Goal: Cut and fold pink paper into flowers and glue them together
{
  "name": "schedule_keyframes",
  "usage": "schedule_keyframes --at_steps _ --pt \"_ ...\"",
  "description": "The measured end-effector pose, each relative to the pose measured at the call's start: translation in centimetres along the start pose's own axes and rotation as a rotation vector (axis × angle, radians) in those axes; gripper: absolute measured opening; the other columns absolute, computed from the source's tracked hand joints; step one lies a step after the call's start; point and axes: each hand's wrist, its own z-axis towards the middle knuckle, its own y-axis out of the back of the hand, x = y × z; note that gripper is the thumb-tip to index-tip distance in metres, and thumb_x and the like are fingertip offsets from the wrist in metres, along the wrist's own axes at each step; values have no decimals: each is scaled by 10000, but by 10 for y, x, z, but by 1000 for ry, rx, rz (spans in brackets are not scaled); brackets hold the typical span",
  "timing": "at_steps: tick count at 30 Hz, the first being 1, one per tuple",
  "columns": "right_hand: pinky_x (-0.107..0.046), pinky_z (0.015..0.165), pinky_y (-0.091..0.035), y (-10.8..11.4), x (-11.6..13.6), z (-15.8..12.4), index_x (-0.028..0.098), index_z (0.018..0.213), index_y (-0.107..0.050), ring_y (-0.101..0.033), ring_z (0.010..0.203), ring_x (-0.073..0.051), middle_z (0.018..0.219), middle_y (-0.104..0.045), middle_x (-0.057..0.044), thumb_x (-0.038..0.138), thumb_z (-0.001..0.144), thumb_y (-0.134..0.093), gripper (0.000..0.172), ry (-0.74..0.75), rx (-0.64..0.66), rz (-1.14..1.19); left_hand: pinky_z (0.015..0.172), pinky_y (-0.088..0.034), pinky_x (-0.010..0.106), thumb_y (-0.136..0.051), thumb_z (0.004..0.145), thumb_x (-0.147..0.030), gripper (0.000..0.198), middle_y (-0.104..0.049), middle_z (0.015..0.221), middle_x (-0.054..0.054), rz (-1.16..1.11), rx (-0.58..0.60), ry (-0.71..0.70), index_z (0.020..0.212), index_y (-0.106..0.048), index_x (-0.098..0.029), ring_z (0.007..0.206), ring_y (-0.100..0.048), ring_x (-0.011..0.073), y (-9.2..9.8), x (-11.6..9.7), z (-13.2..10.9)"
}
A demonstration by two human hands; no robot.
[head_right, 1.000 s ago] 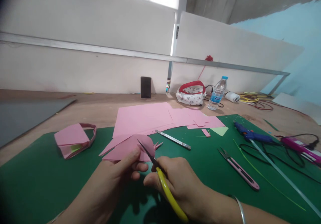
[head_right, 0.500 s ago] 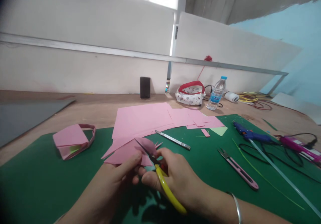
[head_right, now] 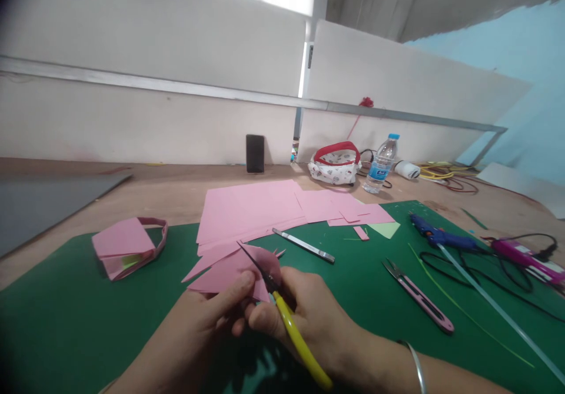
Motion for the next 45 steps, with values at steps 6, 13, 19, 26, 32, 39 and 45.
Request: schedule_keyframes --at_steps 6,13,19,26,32,39,45 --pt "-229 613 -398 0 1 -2 142 864 -599 -557 728 -140 823 -642 -35 516 864 -501 386 28 -30 -67 432 -363 193 -608 752 -335 296 -522 458 -16 0 -24 25 511 -602 -164 444 -435 93 1 1 1" --pt "-258 630 -436 0 -7 -4 134 1000 -560 -576 751 -171 843 -634 -50 550 777 -605 473 -100 -101 -98 448 -343 192 -615 746 -302 244 -522 470 -27 -37 -15 56 554 -598 -153 449 -425 83 3 2 -1" --pt "-348 749 -485 -3 -5 -4 182 1175 -366 -632 830 -211 954 -621 -77 414 700 -748 652 -95 -53 245 398 -275 191 -659 694 -329 200 -492 446 -41 -24 72 80 591 -597 -169 416 -369 79 3 -1 2" --pt "-344 766 -487 -5 -5 -4 187 1123 -396 -624 862 -205 1036 -589 -97 435 712 -732 586 -55 -55 311 404 -261 192 -647 687 -371 221 -488 439 -31 2 116 86 610 -626 -165 427 -391 92 6 5 7" --pt "-340 747 -494 -6 -4 -2 165 1136 -411 -645 745 -177 887 -634 -63 442 767 -677 532 -21 -15 324 407 -271 182 -649 658 -357 248 -494 444 -18 34 53 155 529 -593 -153 424 -381 75 2 -3 0" --pt "-330 734 -496 -6 -6 -4 169 1179 -443 -637 842 -213 932 -637 -79 518 730 -676 615 -69 -104 198 411 -269 193 -630 669 -356 282 -483 430 -16 65 42 134 484 -569 -152 424 -385 75 1 -5 -2" --pt "-319 709 -496 -5 -7 -4 155 1166 -451 -632 777 -188 891 -640 -69 495 737 -683 595 -61 -95 221 404 -259 193 -628 644 -361 268 -478 428 -20 47 47 125 474 -569 -162 421 -371 81 0 -3 0"
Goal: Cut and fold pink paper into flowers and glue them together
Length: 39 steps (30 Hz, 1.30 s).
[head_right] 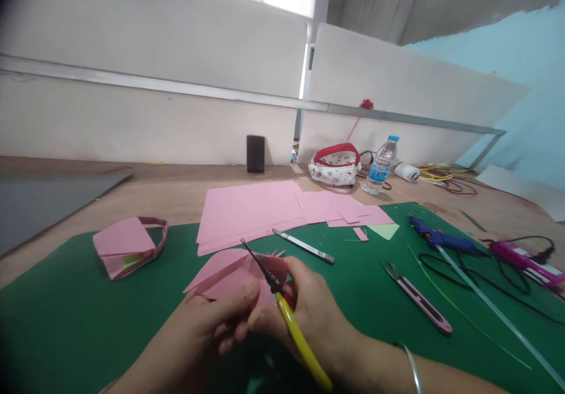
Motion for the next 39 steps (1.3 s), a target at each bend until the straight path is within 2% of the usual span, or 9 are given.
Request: schedule_keyframes --at_steps 6,10,14,18,22,28,33,39 --pt "-323 732 -490 1 3 2 171 1131 -407 -625 812 -186 900 -622 -59 381 744 -715 538 -1 -9 11 419 -273 191 -661 639 -352 266 -488 432 -23 -38 5 7 484 -559 -162 424 -379 79 2 3 3" --pt "-344 710 -484 0 3 2 187 1152 -340 -621 781 -195 874 -608 -53 452 707 -728 647 -21 16 43 407 -251 190 -658 667 -363 261 -493 430 -23 -11 76 -5 517 -586 -162 405 -381 79 4 9 7" --pt "-329 680 -473 1 -1 1 202 1187 -314 -598 793 -195 952 -579 -70 464 639 -775 762 -18 -12 13 418 -271 199 -657 686 -397 328 -494 430 -12 -34 132 9 476 -576 -159 408 -379 83 6 17 11" --pt "-312 701 -463 3 -8 2 209 1187 -332 -581 810 -181 1013 -558 -74 446 603 -804 788 0 -62 40 438 -292 206 -655 679 -404 304 -493 450 -12 -54 157 31 513 -595 -157 430 -388 94 6 21 12" --pt "-295 653 -451 3 -9 3 203 1173 -343 -583 741 -164 971 -573 -62 458 587 -810 792 -22 -70 39 453 -258 202 -620 725 -379 283 -492 473 -15 -66 158 13 564 -601 -148 449 -374 88 4 18 9" --pt "-294 622 -447 -2 -1 2 193 1155 -303 -603 667 -165 785 -617 -19 467 644 -771 744 -37 -3 91 458 -215 202 -588 745 -351 298 -455 484 -24 -84 170 3 530 -555 -147 465 -356 81 0 16 4" --pt "-288 614 -449 -1 -3 2 198 1142 -309 -611 654 -161 765 -629 -14 390 701 -750 652 -22 0 80 456 -220 194 -595 749 -339 239 -473 521 -24 -88 160 3 609 -588 -145 479 -362 78 0 14 1" --pt "-293 608 -451 3 -9 1 189 1179 -315 -609 661 -171 769 -622 -21 334 713 -745 650 -37 -28 -16 441 -234 194 -624 730 -387 312 -475 483 -24 -71 149 46 547 -572 -139 459 -365 73 2 10 1"
